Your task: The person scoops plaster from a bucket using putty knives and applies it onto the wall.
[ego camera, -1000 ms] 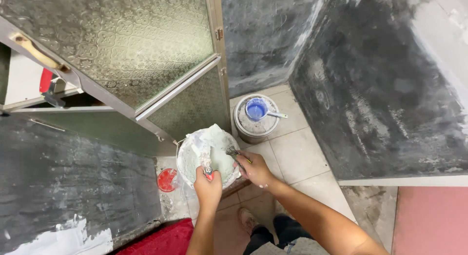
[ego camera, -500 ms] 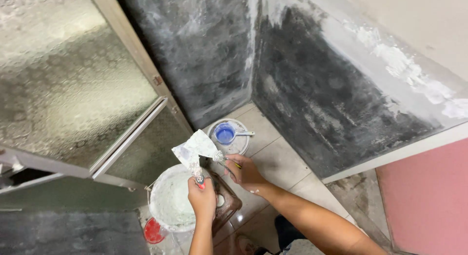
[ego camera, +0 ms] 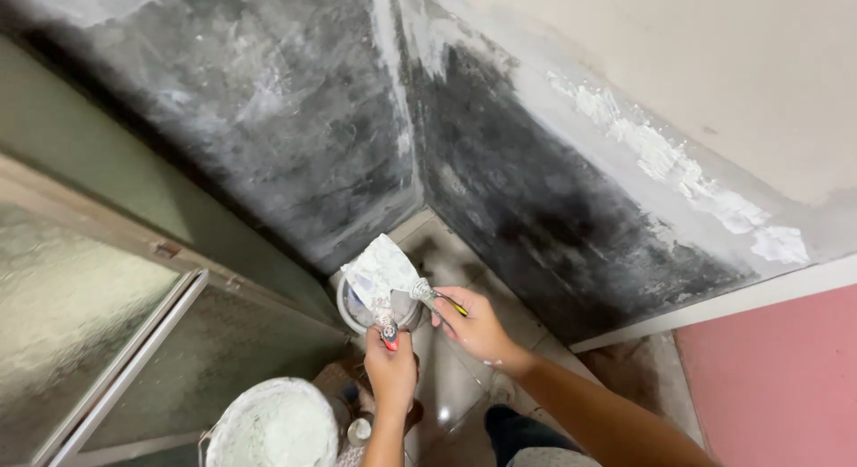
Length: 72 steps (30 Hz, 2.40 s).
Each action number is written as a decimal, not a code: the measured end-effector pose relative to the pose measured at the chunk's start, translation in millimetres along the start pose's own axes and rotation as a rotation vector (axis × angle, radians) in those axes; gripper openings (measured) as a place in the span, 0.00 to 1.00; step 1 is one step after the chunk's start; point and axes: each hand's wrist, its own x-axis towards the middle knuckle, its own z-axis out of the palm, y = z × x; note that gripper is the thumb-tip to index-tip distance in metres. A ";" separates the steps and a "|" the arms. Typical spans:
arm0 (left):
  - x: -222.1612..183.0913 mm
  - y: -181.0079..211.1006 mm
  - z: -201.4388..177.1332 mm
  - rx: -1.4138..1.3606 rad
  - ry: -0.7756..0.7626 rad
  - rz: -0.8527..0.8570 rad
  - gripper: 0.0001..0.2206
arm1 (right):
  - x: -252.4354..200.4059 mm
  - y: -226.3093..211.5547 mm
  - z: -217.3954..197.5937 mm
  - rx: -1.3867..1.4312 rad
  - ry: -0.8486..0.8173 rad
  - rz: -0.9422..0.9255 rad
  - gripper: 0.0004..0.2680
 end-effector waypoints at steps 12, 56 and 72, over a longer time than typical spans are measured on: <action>43.7 61.9 176.9 -0.174 -0.289 -0.089 0.05 | 37.1 -139.6 -150.4 -0.092 0.325 -0.069 0.11; 160.8 49.9 234.5 0.077 -0.715 -0.154 0.07 | 126.7 -187.6 -201.8 -2.696 0.453 -0.874 0.17; 176.0 25.8 222.3 0.030 -0.757 -0.134 0.07 | 135.0 -195.1 -210.6 -2.725 0.553 -1.091 0.10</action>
